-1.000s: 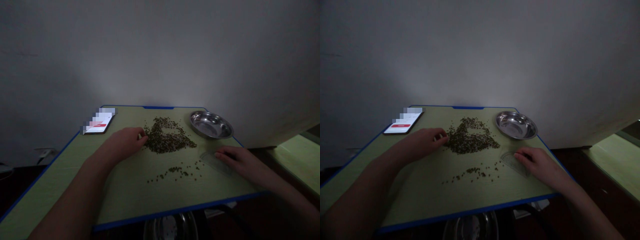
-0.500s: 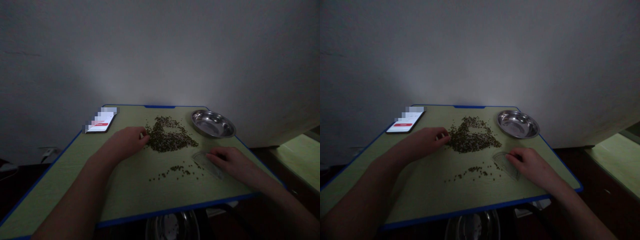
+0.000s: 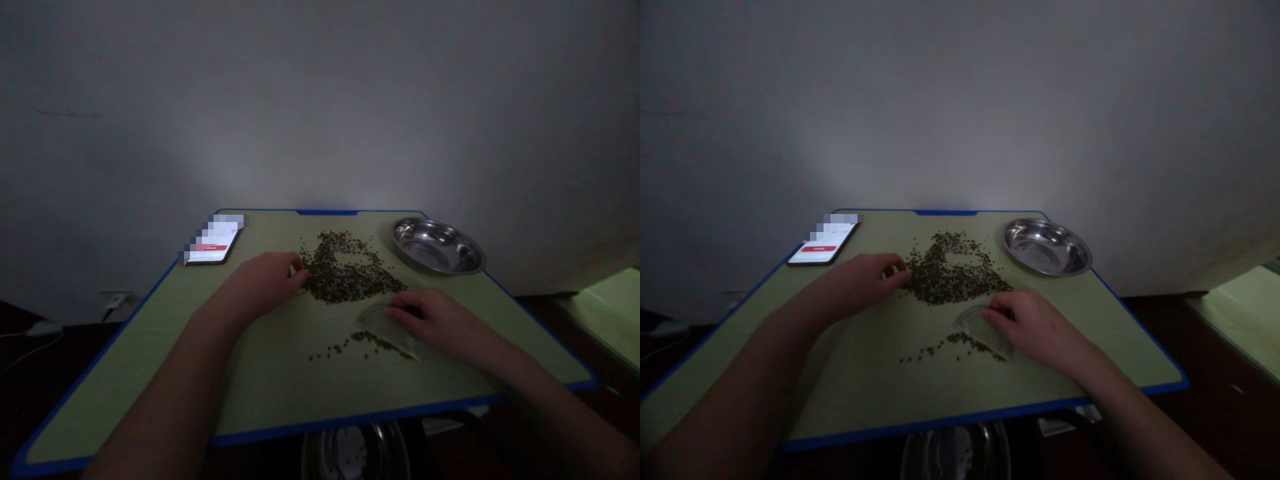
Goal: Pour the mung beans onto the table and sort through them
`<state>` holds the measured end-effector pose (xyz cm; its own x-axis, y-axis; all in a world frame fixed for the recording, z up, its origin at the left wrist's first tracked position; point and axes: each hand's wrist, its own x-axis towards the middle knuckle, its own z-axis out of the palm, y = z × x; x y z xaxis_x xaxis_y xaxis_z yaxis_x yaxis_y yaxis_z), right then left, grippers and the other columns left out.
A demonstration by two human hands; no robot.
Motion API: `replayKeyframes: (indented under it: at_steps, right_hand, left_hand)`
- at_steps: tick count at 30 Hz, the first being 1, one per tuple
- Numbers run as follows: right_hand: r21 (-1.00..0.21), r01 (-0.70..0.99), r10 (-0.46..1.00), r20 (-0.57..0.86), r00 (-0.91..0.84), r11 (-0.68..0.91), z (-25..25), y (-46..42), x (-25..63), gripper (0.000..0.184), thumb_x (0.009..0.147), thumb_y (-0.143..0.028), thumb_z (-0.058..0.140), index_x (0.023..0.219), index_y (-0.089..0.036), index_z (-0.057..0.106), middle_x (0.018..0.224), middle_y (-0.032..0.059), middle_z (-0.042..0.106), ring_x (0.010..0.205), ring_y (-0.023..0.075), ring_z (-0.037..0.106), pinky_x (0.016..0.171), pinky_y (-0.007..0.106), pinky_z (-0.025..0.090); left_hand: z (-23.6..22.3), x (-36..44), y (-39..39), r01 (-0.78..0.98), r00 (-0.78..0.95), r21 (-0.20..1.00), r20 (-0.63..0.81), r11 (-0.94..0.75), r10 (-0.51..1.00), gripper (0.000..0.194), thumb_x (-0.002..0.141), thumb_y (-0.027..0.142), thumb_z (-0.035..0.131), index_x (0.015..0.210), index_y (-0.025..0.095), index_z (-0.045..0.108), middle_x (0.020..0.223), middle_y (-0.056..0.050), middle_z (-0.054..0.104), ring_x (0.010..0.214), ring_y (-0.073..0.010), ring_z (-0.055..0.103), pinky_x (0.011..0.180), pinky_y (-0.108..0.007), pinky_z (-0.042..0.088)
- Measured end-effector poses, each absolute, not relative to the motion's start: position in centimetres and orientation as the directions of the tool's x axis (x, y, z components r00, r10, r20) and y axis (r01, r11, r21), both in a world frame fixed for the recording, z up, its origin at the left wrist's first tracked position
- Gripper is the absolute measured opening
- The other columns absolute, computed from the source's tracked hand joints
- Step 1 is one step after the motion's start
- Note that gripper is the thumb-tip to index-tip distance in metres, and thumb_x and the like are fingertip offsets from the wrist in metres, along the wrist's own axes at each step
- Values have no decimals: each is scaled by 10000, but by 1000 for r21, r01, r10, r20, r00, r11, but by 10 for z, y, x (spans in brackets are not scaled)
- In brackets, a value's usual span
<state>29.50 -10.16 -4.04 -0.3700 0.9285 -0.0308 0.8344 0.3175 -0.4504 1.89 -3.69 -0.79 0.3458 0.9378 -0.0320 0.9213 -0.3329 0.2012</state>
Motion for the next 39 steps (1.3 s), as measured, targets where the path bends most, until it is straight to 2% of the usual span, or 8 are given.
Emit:
replayKeyframes:
  at_steps: [7, 19, 25, 31, 39]
  right_hand:
    - [-429, 814, 894, -30, -446, 392, -37, -102, 279, 297, 925, -329, 473, 720, -179, 627, 644, 16, 618, 585, 136, 526, 544, 278, 305]
    - [-293, 791, 831, 17, -557, 536, -13, -84, 246, 182, 887, -275, 556, 772, -198, 675, 717, 19, 684, 647, 140, 561, 584, 266, 331]
    - [-233, 707, 736, 62, -674, 667, -12, -73, 215, 180, 882, -292, 562, 789, -207, 691, 769, 34, 711, 689, 155, 598, 617, 275, 357]
    - [-237, 628, 653, 35, -757, 741, -10, -71, 197, 191, 886, -274, 558, 832, -181, 717, 813, 69, 723, 731, 170, 623, 665, 282, 401]
    - [-305, 561, 576, -48, -816, 770, -4, -78, 197, 185, 884, -283, 590, 864, -183, 744, 802, 61, 718, 764, 172, 630, 707, 273, 429]
  left_hand:
    - [-10, 19, -37, 918, 348, 208, -8, -339, 937, 352, 869, 444, 422, 952, 205, 666, 931, -92, 720, 749, -213, 637, 650, -317, 440]
    - [-7, 21, -39, 920, 337, 211, 5, -330, 942, 337, 864, 428, 437, 948, 204, 674, 916, -88, 723, 733, -207, 636, 633, -312, 433]
    - [-9, 18, -38, 917, 345, 207, 14, -341, 938, 334, 869, 427, 436, 954, 208, 673, 903, -87, 723, 744, -215, 639, 642, -318, 434]
    - [-9, 18, -38, 919, 344, 200, 9, -339, 939, 331, 870, 415, 434, 947, 203, 677, 905, -91, 722, 743, -220, 638, 648, -328, 433]
    - [-10, 16, -37, 915, 352, 207, 13, -346, 936, 346, 876, 431, 425, 961, 202, 669, 916, -91, 723, 737, -212, 638, 646, -321, 438]
